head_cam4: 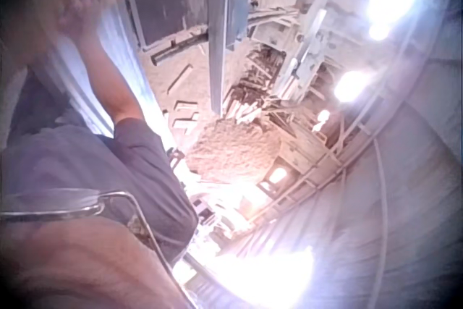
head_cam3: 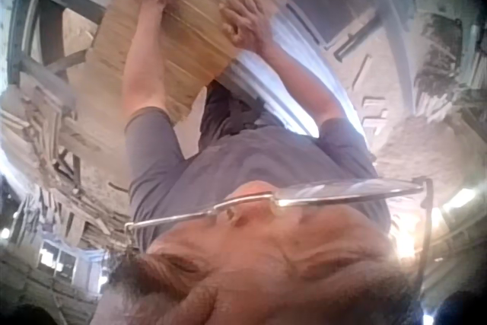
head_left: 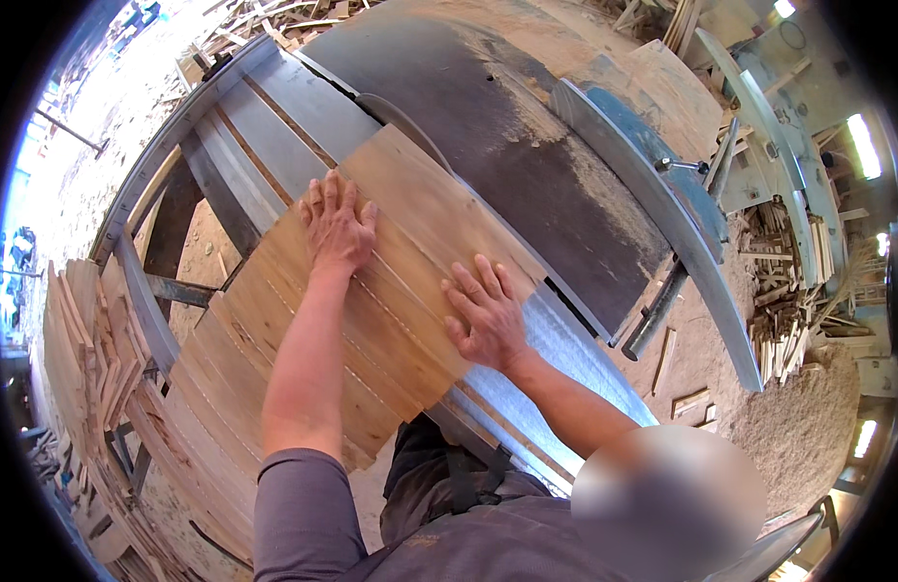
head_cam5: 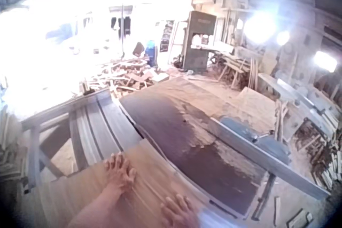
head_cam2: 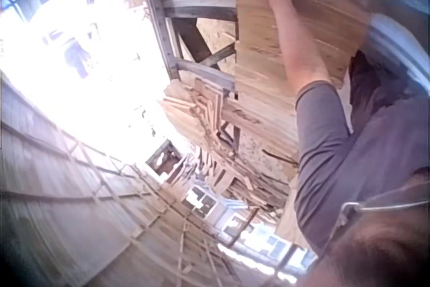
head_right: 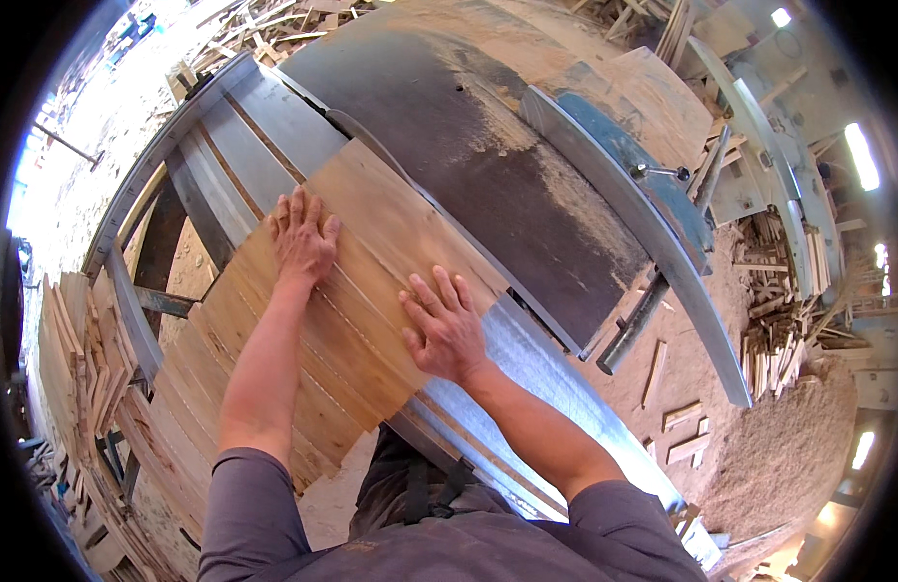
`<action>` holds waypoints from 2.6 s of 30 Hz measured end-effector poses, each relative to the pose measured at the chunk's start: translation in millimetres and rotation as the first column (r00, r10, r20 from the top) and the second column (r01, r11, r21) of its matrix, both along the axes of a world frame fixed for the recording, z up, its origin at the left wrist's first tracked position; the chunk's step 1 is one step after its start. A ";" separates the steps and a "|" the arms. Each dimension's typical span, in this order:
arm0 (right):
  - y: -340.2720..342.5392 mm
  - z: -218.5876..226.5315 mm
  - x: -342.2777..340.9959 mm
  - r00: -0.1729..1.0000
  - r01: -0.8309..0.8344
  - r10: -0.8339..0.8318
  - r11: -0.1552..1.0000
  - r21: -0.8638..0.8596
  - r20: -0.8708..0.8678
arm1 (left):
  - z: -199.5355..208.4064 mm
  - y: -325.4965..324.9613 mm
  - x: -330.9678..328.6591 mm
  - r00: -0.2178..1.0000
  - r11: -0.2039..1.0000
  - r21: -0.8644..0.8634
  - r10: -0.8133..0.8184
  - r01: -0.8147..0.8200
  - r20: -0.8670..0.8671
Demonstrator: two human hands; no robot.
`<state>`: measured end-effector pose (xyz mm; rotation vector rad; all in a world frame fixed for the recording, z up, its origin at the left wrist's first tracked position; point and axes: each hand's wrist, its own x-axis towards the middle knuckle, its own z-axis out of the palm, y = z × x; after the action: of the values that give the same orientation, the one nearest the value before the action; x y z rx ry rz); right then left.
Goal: The person picks up a panel of stapled wooden strips from a stack, places it on a table saw, and uses a tape measure to check its width before setting it aside.
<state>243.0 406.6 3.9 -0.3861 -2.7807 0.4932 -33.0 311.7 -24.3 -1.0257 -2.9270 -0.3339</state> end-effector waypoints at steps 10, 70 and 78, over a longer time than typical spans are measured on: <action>2.2 2.6 -63.1 1.000 0.002 -0.002 1.000 0.006 0.001 | -3.0 3.6 -66.0 1.000 1.000 -0.006 0.001 -0.001 -0.004; 9.9 1.0 -216.3 0.999 -0.022 0.022 0.999 0.025 0.030 | -0.1 13.9 -218.5 0.999 0.996 -0.080 0.044 -0.043 0.006; -4.7 20.7 -195.3 1.000 -0.020 0.020 0.999 0.041 0.020 | 24.7 -1.9 -195.4 0.999 0.999 -0.032 0.040 -0.039 0.018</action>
<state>47.7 402.0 24.5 -0.3559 -2.8109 0.4384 -228.4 309.8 0.5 -0.9725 -2.9740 -0.2995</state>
